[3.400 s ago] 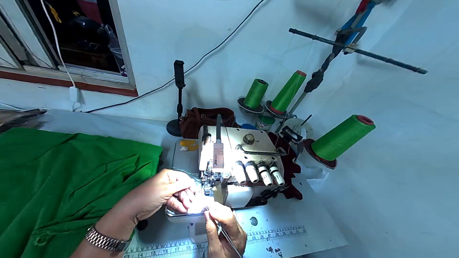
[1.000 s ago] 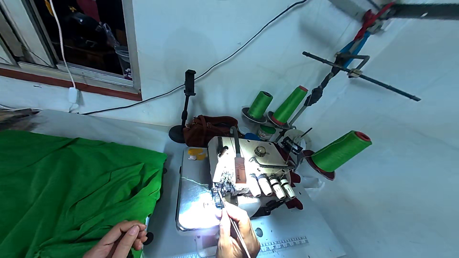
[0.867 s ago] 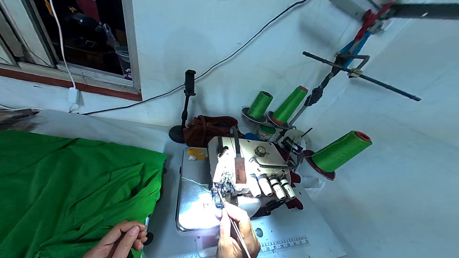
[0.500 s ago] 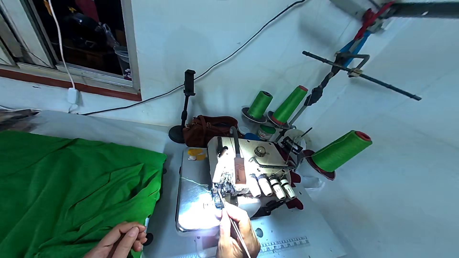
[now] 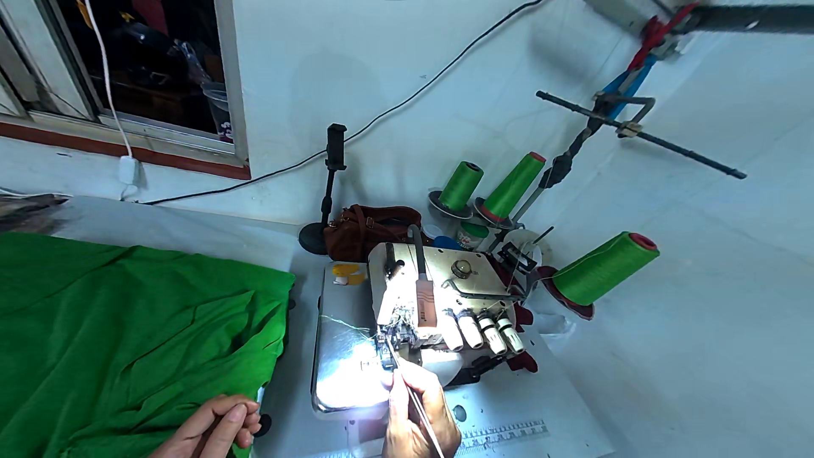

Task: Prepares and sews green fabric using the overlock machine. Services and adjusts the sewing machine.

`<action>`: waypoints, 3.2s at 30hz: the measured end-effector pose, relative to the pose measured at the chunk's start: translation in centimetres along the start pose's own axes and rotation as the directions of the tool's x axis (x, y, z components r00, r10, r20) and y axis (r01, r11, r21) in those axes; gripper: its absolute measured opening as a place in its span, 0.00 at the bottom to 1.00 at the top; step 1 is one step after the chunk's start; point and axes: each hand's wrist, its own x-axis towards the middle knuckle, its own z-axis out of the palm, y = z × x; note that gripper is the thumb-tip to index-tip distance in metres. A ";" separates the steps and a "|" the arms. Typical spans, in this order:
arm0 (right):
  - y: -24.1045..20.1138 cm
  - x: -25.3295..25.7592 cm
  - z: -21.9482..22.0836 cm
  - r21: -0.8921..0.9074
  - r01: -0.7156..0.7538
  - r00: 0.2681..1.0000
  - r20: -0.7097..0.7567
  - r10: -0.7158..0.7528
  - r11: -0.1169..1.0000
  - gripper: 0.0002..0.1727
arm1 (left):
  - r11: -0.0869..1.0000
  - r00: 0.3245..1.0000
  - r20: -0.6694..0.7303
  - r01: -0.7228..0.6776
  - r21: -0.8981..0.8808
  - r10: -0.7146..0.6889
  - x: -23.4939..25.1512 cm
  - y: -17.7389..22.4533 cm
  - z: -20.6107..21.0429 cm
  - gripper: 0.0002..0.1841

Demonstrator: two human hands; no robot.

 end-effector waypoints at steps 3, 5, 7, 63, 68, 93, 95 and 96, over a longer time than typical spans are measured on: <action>0.1 -0.2 -0.1 -0.005 0.000 1.000 0.008 0.000 1.000 0.04 | 1.000 1.000 0.002 -0.010 0.001 0.010 0.0 -0.2 -0.1 0.14; 0.0 -0.3 -0.2 -0.015 -0.002 1.000 0.014 0.002 1.000 0.05 | 1.000 1.000 -0.001 -0.009 0.000 0.009 -0.1 -0.2 -0.1 0.14; -0.1 -0.2 -0.1 -0.030 0.000 1.000 0.015 0.000 1.000 0.05 | 1.000 1.000 0.000 -0.007 0.002 0.007 -0.1 -0.1 -0.1 0.14; 0.1 -0.4 -0.3 0.032 -0.050 0.998 -0.034 0.052 0.998 0.05 | 0.999 0.999 0.027 -0.018 0.033 0.017 -0.2 -0.1 0.3 0.14; 0.0 -1.3 -2.8 0.210 0.061 0.997 0.037 -0.071 0.976 0.05 | 0.999 0.971 0.239 -0.016 0.041 0.006 -0.8 2.8 3.1 0.12; 9.3 -4.6 -11.1 -0.359 0.028 0.938 0.333 0.100 0.933 0.13 | 0.550 0.757 0.264 0.147 0.822 -0.597 12.5 7.3 10.1 0.10; 9.2 -4.6 -11.1 -0.354 0.032 0.933 0.346 0.099 0.935 0.12 | 0.559 0.746 0.265 0.169 0.812 -0.611 12.3 7.5 10.5 0.10; 9.2 -4.6 -11.1 -0.351 0.031 0.930 0.354 0.102 0.936 0.11 | 0.562 0.738 0.263 0.187 0.805 -0.622 12.2 7.7 10.6 0.10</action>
